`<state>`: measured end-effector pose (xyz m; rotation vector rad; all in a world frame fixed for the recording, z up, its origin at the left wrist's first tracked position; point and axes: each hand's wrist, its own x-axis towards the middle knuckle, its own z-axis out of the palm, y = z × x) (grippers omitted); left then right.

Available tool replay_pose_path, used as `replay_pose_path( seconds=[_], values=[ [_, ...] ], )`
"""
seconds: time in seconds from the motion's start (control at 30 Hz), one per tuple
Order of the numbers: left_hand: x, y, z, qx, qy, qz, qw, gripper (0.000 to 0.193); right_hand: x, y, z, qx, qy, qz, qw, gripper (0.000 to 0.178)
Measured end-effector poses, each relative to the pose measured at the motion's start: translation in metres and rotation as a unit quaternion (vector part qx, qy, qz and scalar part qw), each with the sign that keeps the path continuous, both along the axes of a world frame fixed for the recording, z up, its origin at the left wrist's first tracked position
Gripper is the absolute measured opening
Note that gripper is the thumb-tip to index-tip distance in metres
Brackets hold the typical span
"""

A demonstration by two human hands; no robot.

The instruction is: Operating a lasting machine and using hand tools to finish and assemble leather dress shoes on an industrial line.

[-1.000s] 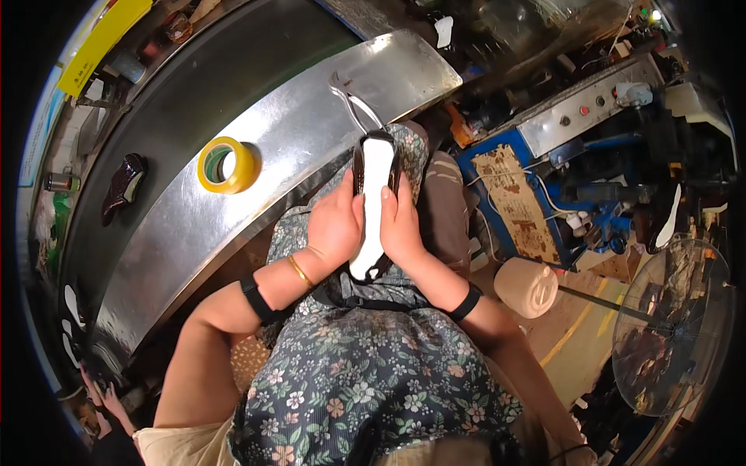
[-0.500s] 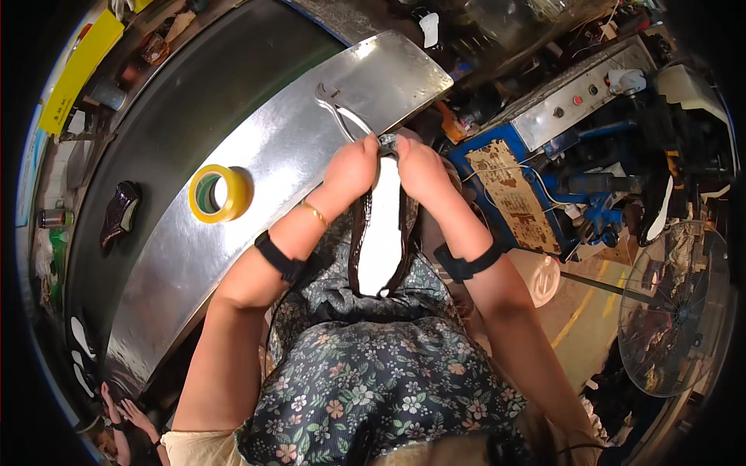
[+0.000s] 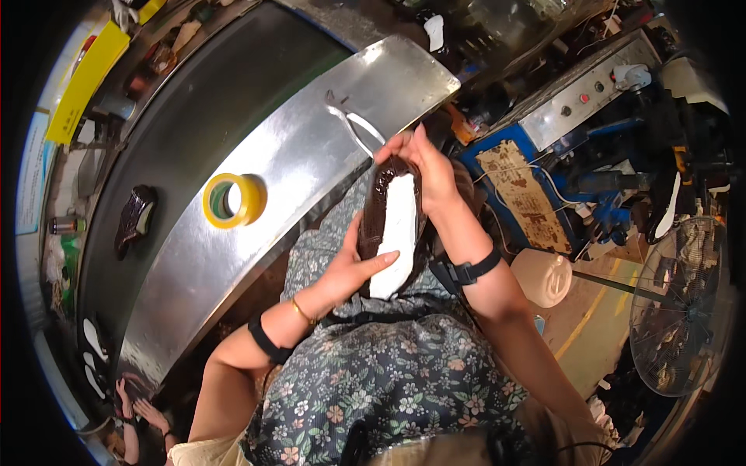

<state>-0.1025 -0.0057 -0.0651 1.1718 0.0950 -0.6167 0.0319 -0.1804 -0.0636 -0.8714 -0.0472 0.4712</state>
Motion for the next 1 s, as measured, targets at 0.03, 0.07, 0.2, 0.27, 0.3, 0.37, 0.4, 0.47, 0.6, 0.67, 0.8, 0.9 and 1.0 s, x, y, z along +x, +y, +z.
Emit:
replay_pose_path(
  seconds=[0.03,0.07,0.2,0.27,0.3,0.37,0.4,0.47,0.6,0.67,0.8,0.9,1.0],
  values=[
    [0.003,0.002,0.003,-0.039,0.022,-0.011,0.999,0.084,-0.003,0.007,0.015,0.048,-0.020,0.017,0.999,0.056],
    [0.007,0.002,0.009,-0.076,0.030,-0.012,0.997,0.080,-0.005,0.014,0.023,-0.010,0.001,-0.027,1.000,0.058],
    [0.010,0.001,0.003,-0.091,0.125,0.008,0.988,0.074,-0.036,0.011,0.001,-0.164,0.008,-0.050,0.985,0.056],
    [0.006,-0.003,-0.010,-0.089,0.142,0.037,0.985,0.084,-0.080,0.004,-0.003,-0.107,0.097,-0.031,0.989,0.052],
    [0.004,-0.009,-0.009,-0.092,0.143,0.034,0.985,0.084,-0.100,0.001,-0.003,-0.109,0.154,-0.070,0.980,0.049],
    [-0.001,-0.019,-0.004,0.006,0.086,0.021,0.996,0.089,-0.097,-0.012,-0.021,-0.162,0.128,-0.070,0.976,0.044],
    [0.008,-0.019,0.003,-0.009,0.068,0.006,0.998,0.090,-0.092,-0.013,-0.024,-0.209,0.098,-0.068,0.971,0.040],
    [0.014,-0.021,0.000,0.043,0.055,0.019,0.997,0.080,-0.091,0.000,-0.031,-0.240,0.090,-0.150,0.955,0.034],
    [0.018,-0.013,0.005,-0.014,0.098,0.016,0.995,0.070,-0.095,-0.014,-0.020,-0.036,0.140,-0.063,0.988,0.045],
    [0.009,-0.014,0.000,-0.028,0.086,0.034,0.995,0.062,-0.114,-0.019,-0.013,-0.057,0.065,-0.027,0.996,0.052],
    [0.019,-0.021,-0.001,-0.006,0.070,0.092,0.993,0.050,-0.102,-0.008,-0.025,-0.106,0.097,-0.104,0.984,0.045],
    [0.042,0.007,0.011,-0.008,0.064,0.130,0.989,0.064,-0.095,-0.060,0.005,-0.147,0.102,-0.093,0.979,0.044],
    [0.053,0.036,0.043,0.485,-0.164,0.141,0.848,0.095,-0.082,-0.169,0.087,-0.368,-0.119,-0.122,0.914,0.034]
  ],
)
